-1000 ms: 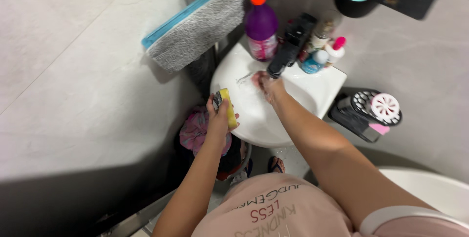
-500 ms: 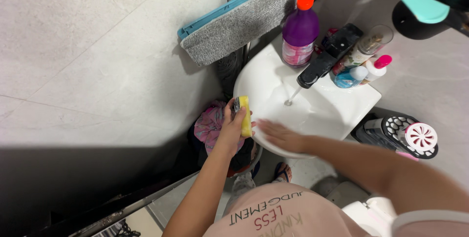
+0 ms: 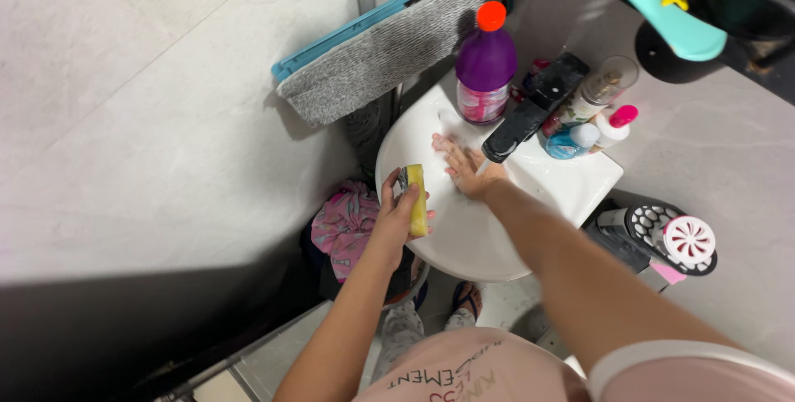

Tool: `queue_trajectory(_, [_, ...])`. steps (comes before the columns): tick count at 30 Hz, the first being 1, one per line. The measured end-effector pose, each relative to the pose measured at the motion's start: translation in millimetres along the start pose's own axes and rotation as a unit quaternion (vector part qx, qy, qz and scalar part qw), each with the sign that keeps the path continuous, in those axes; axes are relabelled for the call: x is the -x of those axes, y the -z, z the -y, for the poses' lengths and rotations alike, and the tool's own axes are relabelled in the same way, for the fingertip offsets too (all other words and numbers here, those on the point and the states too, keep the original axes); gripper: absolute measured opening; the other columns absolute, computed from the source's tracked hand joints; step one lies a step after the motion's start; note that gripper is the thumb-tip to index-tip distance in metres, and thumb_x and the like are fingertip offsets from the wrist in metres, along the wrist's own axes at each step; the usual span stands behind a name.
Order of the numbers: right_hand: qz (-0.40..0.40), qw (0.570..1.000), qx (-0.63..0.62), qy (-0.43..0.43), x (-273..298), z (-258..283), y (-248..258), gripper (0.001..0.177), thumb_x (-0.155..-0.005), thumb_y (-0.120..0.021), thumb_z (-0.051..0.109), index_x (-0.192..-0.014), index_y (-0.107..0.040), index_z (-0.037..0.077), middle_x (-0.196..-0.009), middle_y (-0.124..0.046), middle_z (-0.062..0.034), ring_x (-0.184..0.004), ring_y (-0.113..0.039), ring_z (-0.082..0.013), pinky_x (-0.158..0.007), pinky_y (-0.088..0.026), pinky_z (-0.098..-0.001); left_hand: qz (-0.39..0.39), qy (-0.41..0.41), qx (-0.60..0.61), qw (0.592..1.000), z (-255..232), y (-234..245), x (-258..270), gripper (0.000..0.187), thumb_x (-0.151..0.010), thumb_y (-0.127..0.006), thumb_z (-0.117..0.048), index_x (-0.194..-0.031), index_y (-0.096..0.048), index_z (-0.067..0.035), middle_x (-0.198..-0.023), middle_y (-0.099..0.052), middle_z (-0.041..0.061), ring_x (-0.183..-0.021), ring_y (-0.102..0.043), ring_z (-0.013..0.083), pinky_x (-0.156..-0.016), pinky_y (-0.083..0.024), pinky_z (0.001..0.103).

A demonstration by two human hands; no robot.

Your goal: The person carries a purple cleaning bottle from the kitchen to the bathroom. They scrub the sink basin with a yellow sponge, rinse it, and then use a toilet brush to scrub the toilet bowl and seat.

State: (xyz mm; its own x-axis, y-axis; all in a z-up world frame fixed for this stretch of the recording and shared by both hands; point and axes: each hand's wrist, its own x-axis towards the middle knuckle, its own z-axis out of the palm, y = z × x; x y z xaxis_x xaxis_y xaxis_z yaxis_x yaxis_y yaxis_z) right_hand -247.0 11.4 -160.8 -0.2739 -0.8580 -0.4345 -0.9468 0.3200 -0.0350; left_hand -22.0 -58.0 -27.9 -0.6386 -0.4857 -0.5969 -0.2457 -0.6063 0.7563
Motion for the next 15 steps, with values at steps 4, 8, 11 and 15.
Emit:
queue_trajectory(4, [0.068,0.987,0.144,0.002,57,-30,-5,0.059,-0.106,-0.036,0.032,-0.158,-0.023,0.007,-0.167,-0.029,-0.0111,-0.153,-0.032,-0.0273,-0.125,-0.025,-0.0434,0.017,-0.004,-0.004,1.0,6,-8,0,0.074,-0.092,-0.059,-0.046,-0.156,-0.025,-0.034,-0.123,-0.066,0.009,-0.095,-0.071,0.0228,-0.072,-0.059,0.039])
queue_trajectory(8, [0.084,0.979,0.185,-0.005,118,-14,-16,0.06,-0.107,-0.032,0.032,-0.157,-0.024,0.001,-0.166,-0.027,-0.0127,-0.152,-0.028,-0.0277,-0.127,-0.016,-0.0455,0.027,0.004,-0.002,1.0,10,-8,7,0.075,-0.092,-0.06,-0.046,-0.157,-0.024,-0.033,-0.124,-0.064,0.01,-0.094,-0.07,0.0231,-0.073,-0.059,0.04])
queue_trajectory(11, [0.122,0.988,-0.01,-0.093,138,13,4,0.053,-0.108,-0.031,0.033,-0.151,-0.035,0.002,-0.155,-0.038,-0.017,-0.141,-0.039,-0.0309,-0.121,-0.026,-0.0453,0.029,0.0,-0.007,1.0,12,-6,13,0.075,-0.092,-0.059,-0.047,-0.157,-0.024,-0.034,-0.125,-0.065,0.01,-0.095,-0.07,0.0227,-0.074,-0.058,0.039])
queue_trajectory(15, [0.162,0.948,-0.22,-0.164,126,64,22,0.047,-0.112,-0.031,0.033,-0.132,-0.065,0.007,-0.136,-0.06,-0.024,-0.127,-0.057,-0.0372,-0.114,-0.044,-0.0448,0.023,0.004,-0.006,1.0,11,-3,20,0.075,-0.091,-0.059,-0.047,-0.157,-0.024,-0.035,-0.124,-0.066,0.008,-0.094,-0.07,0.0218,-0.075,-0.058,0.04])
